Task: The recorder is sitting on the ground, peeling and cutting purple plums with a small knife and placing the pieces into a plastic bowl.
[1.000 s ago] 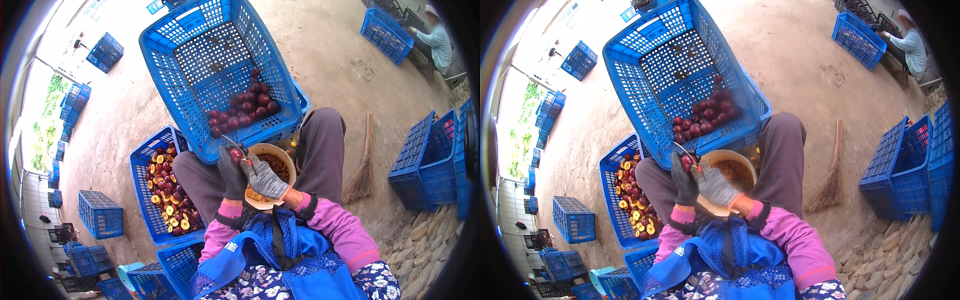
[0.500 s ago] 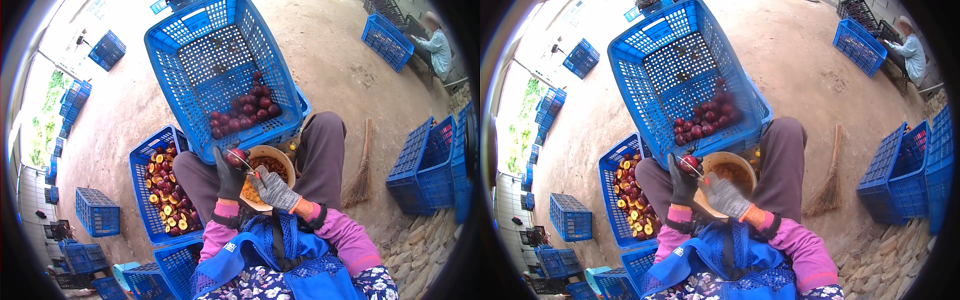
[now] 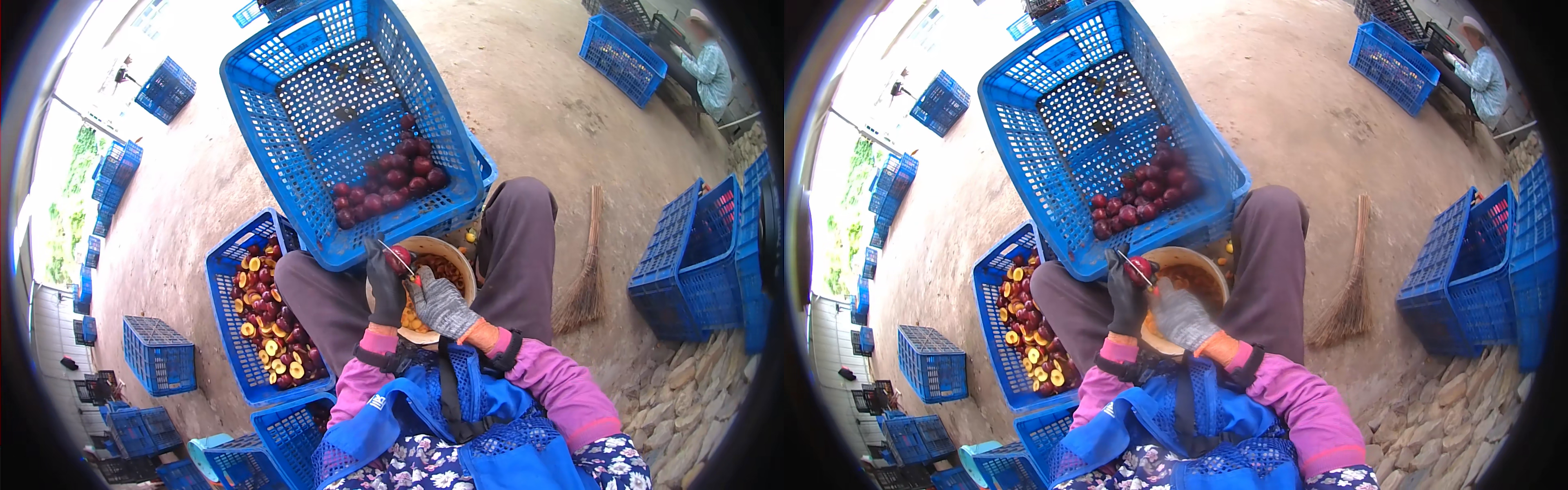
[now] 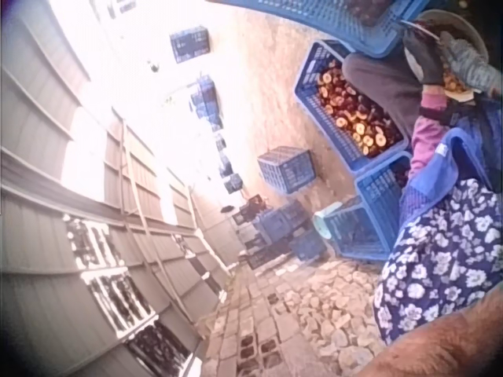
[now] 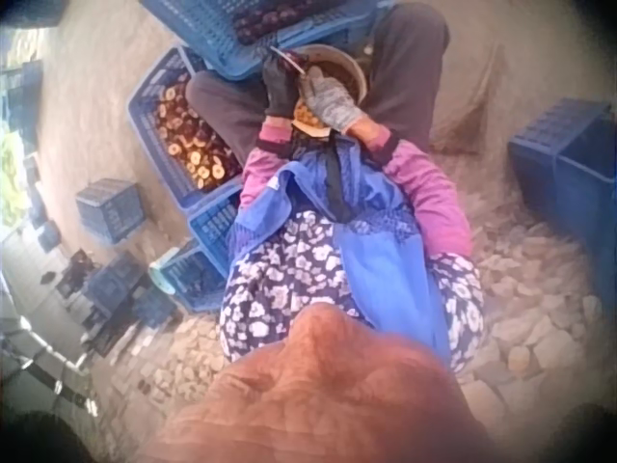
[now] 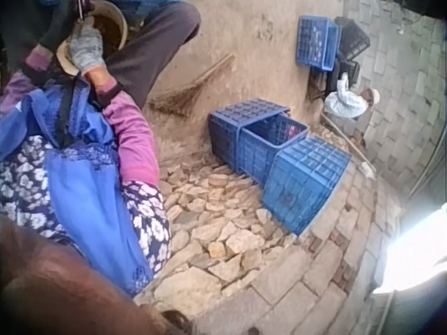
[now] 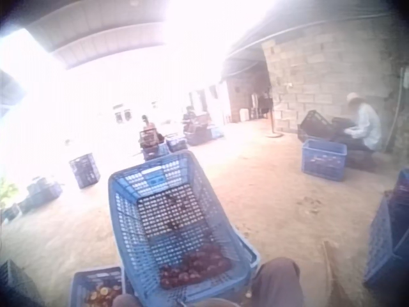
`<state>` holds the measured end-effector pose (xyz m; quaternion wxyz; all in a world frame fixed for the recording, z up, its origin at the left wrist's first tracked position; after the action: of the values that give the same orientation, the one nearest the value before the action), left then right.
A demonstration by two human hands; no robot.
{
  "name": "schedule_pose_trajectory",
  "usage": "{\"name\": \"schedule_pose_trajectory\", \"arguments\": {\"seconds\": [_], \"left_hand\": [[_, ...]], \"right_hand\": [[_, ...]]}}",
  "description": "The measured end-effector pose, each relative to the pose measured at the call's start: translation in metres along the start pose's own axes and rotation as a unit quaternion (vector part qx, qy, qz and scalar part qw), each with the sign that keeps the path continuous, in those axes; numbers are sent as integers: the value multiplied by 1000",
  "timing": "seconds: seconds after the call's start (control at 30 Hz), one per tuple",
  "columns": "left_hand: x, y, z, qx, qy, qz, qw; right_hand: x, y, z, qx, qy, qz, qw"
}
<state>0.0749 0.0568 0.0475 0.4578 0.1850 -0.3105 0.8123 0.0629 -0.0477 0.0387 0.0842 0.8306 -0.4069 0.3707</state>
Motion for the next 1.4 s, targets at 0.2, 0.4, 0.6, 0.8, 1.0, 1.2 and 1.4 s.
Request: {"name": "schedule_pose_trajectory", "arguments": {"seconds": [0.2, 0.4, 0.6, 0.8, 1.0, 1.2, 1.4], "left_hand": [[-6, -5, 8, 112, 121, -73, 984], [-8, -14, 9, 188, 245, -62, 949], [-8, -22, 19, 83, 114, -28, 990], [-9, -27, 21, 7, 47, -24, 999], [-34, -4, -8, 39, 141, -237, 960], [7, -20, 15, 17, -49, -23, 998], [-9, -12, -7, 185, 286, -158, 927]], "right_hand": [[-1, -5, 6, 9, -27, 49, 998], [10, -10, 1, -11, -51, 100, 994], [8, -8, 23, -138, -128, 91, 978], [5, -12, 28, 20, -102, 123, 987], [14, -12, 26, 5, -104, 115, 988], [8, -18, 30, -60, -170, 63, 982], [10, -20, 27, -73, -142, 24, 987]]}}
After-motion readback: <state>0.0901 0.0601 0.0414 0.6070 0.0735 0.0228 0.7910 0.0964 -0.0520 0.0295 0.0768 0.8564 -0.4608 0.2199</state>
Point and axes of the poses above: each hand's wrist, its own y-axis away from the middle knuckle, its own x-axis out of the back of the hand, z = x × y, the point moved 9 cm from there along -y, towards the middle knuckle, and after that the axes turned 13 degrees about -y, right-handed, at the moved point
